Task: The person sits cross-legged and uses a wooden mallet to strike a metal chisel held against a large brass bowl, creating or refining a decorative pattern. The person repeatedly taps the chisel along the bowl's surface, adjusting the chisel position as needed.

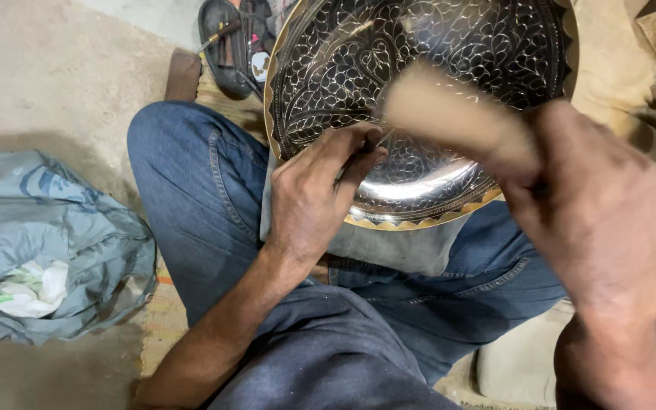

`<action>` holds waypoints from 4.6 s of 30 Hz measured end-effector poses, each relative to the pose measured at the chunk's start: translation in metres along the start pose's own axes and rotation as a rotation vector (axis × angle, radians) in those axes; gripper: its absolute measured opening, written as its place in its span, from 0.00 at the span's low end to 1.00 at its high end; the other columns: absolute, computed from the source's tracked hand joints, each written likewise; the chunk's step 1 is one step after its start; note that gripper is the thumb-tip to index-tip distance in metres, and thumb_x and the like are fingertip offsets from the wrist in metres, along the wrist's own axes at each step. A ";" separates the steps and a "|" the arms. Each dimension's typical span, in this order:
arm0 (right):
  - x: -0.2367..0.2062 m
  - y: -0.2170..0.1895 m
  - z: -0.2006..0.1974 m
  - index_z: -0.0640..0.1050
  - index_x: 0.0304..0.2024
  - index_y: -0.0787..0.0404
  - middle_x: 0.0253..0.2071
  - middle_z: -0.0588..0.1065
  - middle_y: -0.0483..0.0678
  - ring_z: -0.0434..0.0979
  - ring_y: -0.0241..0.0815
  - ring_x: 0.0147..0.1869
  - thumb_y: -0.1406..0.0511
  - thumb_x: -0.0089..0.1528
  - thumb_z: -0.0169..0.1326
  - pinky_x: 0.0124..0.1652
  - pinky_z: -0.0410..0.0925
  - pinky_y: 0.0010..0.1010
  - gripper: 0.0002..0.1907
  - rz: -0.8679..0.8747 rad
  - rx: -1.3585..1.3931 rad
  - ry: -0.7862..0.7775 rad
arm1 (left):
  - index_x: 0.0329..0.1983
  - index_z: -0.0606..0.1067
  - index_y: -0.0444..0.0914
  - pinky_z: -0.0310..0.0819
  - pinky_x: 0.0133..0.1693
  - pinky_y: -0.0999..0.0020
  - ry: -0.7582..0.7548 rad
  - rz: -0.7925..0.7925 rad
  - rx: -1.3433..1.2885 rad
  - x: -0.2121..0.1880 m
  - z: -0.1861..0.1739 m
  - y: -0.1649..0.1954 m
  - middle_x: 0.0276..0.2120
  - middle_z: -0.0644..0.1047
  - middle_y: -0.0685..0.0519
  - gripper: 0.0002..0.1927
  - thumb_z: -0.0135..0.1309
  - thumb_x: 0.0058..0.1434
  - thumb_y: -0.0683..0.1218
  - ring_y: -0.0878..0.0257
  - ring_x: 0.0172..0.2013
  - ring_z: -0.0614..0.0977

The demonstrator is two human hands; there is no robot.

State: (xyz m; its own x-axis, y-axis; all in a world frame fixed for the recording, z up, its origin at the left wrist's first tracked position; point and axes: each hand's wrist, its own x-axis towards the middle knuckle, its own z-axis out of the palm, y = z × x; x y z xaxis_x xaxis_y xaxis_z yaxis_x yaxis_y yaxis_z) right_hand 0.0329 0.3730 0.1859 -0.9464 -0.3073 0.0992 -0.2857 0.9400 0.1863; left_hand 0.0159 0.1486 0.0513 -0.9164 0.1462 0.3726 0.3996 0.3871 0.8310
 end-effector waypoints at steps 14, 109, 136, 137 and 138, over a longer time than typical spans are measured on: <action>0.000 -0.001 0.003 0.74 0.42 0.66 0.31 0.78 0.52 0.77 0.42 0.28 0.69 0.54 0.72 0.30 0.71 0.32 0.21 -0.009 0.035 0.071 | 0.54 0.76 0.41 0.86 0.41 0.69 0.045 -0.001 -0.075 0.003 -0.003 0.007 0.46 0.82 0.53 0.12 0.60 0.71 0.47 0.63 0.42 0.88; -0.011 0.000 0.006 0.74 0.40 0.62 0.36 0.79 0.52 0.82 0.45 0.37 0.66 0.61 0.69 0.37 0.75 0.36 0.15 -0.030 -0.037 0.011 | 0.56 0.75 0.37 0.86 0.43 0.66 -0.049 -0.005 -0.016 -0.001 -0.001 0.001 0.47 0.82 0.50 0.15 0.61 0.68 0.42 0.59 0.43 0.88; -0.022 0.010 0.022 0.72 0.41 0.60 0.33 0.77 0.47 0.80 0.40 0.35 0.62 0.62 0.67 0.34 0.72 0.32 0.16 0.011 -0.038 0.014 | 0.57 0.75 0.39 0.87 0.42 0.66 -0.057 -0.008 -0.042 -0.001 -0.003 0.003 0.45 0.81 0.52 0.15 0.61 0.68 0.42 0.61 0.42 0.88; -0.021 0.009 0.021 0.72 0.42 0.62 0.33 0.76 0.47 0.80 0.39 0.35 0.62 0.65 0.66 0.35 0.72 0.31 0.16 0.093 0.105 -0.011 | 0.56 0.76 0.41 0.87 0.40 0.67 -0.056 -0.023 -0.064 -0.001 -0.003 0.004 0.44 0.82 0.54 0.14 0.63 0.69 0.43 0.62 0.41 0.88; -0.021 0.008 0.020 0.72 0.42 0.62 0.33 0.76 0.47 0.80 0.39 0.36 0.62 0.66 0.66 0.36 0.72 0.32 0.16 0.092 0.105 -0.020 | 0.57 0.75 0.40 0.86 0.41 0.65 -0.052 -0.017 -0.042 -0.001 -0.004 0.004 0.45 0.82 0.52 0.15 0.62 0.69 0.42 0.61 0.41 0.88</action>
State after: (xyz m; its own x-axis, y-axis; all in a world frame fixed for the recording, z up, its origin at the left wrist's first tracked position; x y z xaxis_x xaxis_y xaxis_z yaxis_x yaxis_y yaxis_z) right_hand 0.0474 0.3900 0.1654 -0.9720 -0.2167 0.0910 -0.2104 0.9748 0.0739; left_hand 0.0187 0.1464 0.0561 -0.9225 0.1872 0.3375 0.3837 0.3513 0.8540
